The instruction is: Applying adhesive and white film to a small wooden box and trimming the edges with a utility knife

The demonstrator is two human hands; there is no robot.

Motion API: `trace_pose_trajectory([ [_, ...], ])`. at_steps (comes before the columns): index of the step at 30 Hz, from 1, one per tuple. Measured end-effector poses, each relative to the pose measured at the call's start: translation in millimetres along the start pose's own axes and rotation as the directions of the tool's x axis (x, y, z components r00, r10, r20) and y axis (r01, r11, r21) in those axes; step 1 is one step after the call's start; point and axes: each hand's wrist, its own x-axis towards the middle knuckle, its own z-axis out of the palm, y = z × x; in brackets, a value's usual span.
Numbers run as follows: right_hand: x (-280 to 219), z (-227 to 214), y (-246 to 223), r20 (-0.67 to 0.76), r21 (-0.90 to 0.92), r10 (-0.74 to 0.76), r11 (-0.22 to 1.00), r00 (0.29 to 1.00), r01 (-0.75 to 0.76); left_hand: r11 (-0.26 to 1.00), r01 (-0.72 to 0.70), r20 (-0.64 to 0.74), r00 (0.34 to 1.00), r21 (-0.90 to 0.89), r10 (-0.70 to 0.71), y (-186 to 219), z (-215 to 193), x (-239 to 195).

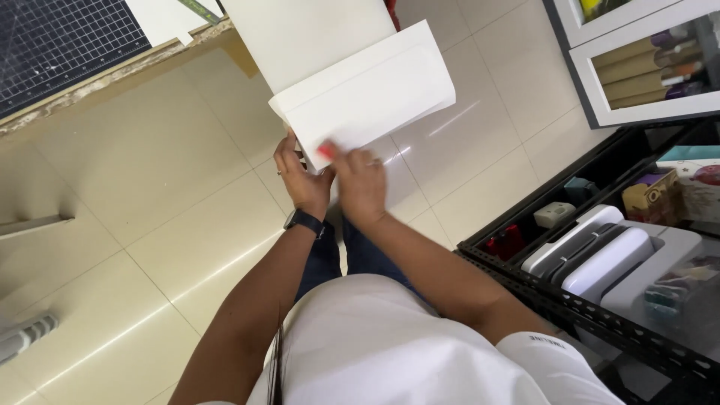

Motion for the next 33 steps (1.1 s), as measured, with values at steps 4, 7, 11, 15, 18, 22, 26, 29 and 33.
trace_pose_trajectory([
  [4,38.1,-6.6,31.8,0.026,0.039,-0.094,0.995,0.995,0.093,1.0,-0.021,-0.02,1.0,-0.01,0.021,5.0,-2.3,4.0],
  [7,51.9,-15.8,45.9,-0.034,-0.018,0.031,0.999,0.999,-0.032,0.999,-0.015,0.012,1.0,-0.04,0.016,11.6,-9.2,-3.1],
  [11,33.7,-20.1,34.6,0.066,0.133,-0.261,0.959,0.963,0.251,1.0,-0.025,0.011,1.0,-0.015,0.026,3.1,-3.9,2.5],
  [15,86.2,-2.2,53.7,0.085,0.196,-0.351,0.923,0.932,0.33,0.993,0.016,0.105,0.994,-0.119,-0.004,9.1,-15.1,-0.5],
  [18,107.0,13.6,45.6,0.037,0.201,-0.371,0.913,0.928,0.357,0.988,0.056,0.173,0.984,-0.145,-0.03,12.7,-30.1,-2.9],
  [22,78.2,-14.8,50.8,-0.041,0.246,-0.46,0.856,0.887,0.455,0.992,0.035,0.14,0.99,-0.122,-0.018,1.2,-25.6,-2.3],
  [26,74.5,-9.7,59.5,-0.067,0.267,-0.539,0.801,0.84,0.536,0.985,0.087,0.11,0.991,-0.147,-0.071,1.1,-24.9,-12.3],
  [29,81.3,-13.5,57.0,-0.085,0.268,-0.546,0.793,0.833,0.547,0.984,0.095,0.098,0.992,-0.153,-0.081,-0.5,-23.7,-6.4],
  [33,74.3,-27.1,58.3,-0.1,0.311,-0.585,0.75,0.805,0.584,0.98,0.111,0.1,0.99,-0.163,-0.095,3.2,-24.1,-9.2],
])
